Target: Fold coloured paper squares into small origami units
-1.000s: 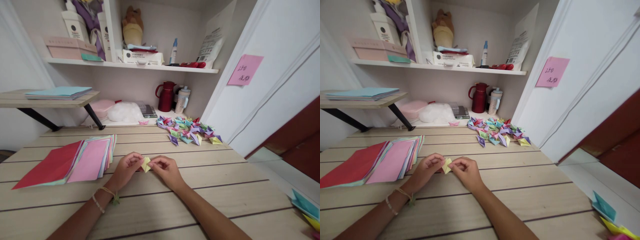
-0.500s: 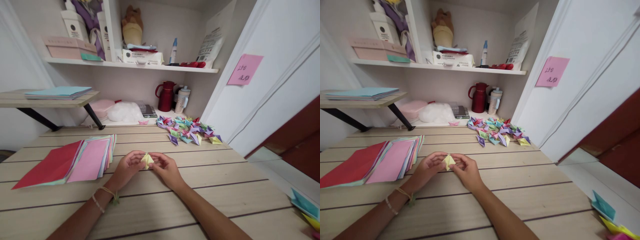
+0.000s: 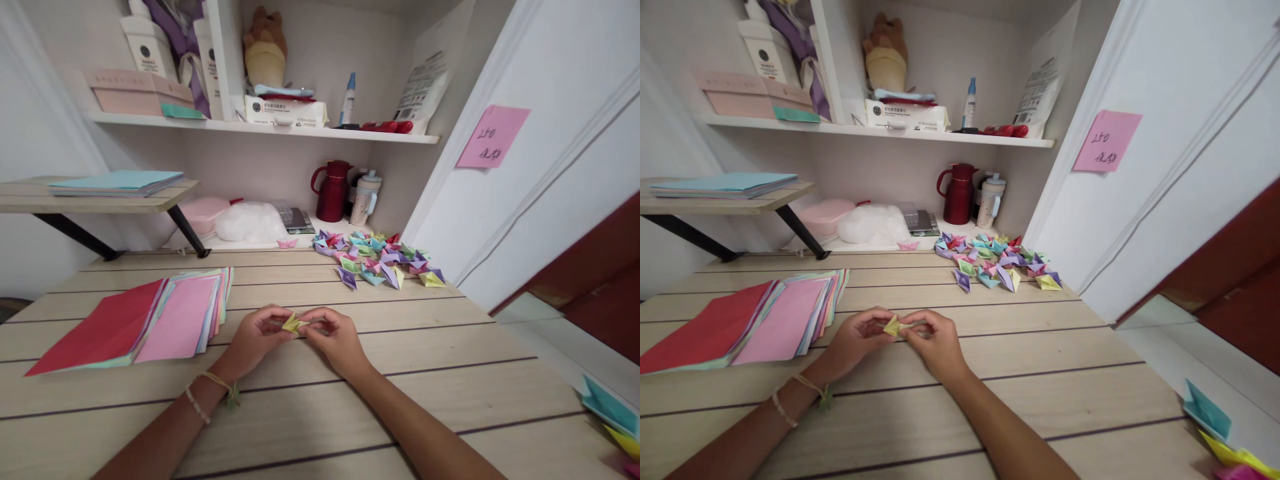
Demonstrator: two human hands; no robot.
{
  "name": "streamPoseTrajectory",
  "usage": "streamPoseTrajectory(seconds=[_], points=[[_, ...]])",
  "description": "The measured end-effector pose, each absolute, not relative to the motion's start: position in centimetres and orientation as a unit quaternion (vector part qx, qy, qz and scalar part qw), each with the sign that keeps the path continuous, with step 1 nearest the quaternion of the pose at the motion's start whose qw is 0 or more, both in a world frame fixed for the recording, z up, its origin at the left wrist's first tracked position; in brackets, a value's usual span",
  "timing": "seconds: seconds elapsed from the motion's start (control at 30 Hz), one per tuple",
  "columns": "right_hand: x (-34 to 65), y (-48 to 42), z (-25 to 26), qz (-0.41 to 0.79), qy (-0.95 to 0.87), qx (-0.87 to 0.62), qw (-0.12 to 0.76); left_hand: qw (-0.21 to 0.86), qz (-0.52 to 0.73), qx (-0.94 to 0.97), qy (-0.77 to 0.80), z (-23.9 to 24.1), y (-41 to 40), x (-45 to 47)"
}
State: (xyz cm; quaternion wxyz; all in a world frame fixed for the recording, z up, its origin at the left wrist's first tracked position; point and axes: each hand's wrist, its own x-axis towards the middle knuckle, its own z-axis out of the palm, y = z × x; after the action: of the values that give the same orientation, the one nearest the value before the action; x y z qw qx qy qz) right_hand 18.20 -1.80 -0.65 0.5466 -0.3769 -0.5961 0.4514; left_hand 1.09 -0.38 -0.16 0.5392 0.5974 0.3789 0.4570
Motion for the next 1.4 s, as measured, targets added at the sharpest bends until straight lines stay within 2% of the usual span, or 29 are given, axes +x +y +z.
streamPoseTrajectory(seconds=[0.23, 0.77, 1.07, 1.4], points=[[18.2, -1.7, -0.7, 0.452, -0.594, -0.363, 0.558, 0.519, 0.454, 0.610, 0.390, -0.3, -0.4, 1.0], [18.1, -1.5, -1.1, 0.438, -0.618, -0.387, 0.525, 0.524, 0.422, 0.597, 0.437, 0.8, -0.8, 1.0], [18.5, -1.0, -1.0, 0.524, -0.530, -0.389, 0.541, 0.495, 0.420, 0.614, 0.449, 0.6, -0.7, 1.0], [18.4, -1.5, -0.8, 0.474, -0.606, -0.410, 0.490, 0.454, 0.426, 0.632, 0.462, 0.3, -0.6, 0.9]])
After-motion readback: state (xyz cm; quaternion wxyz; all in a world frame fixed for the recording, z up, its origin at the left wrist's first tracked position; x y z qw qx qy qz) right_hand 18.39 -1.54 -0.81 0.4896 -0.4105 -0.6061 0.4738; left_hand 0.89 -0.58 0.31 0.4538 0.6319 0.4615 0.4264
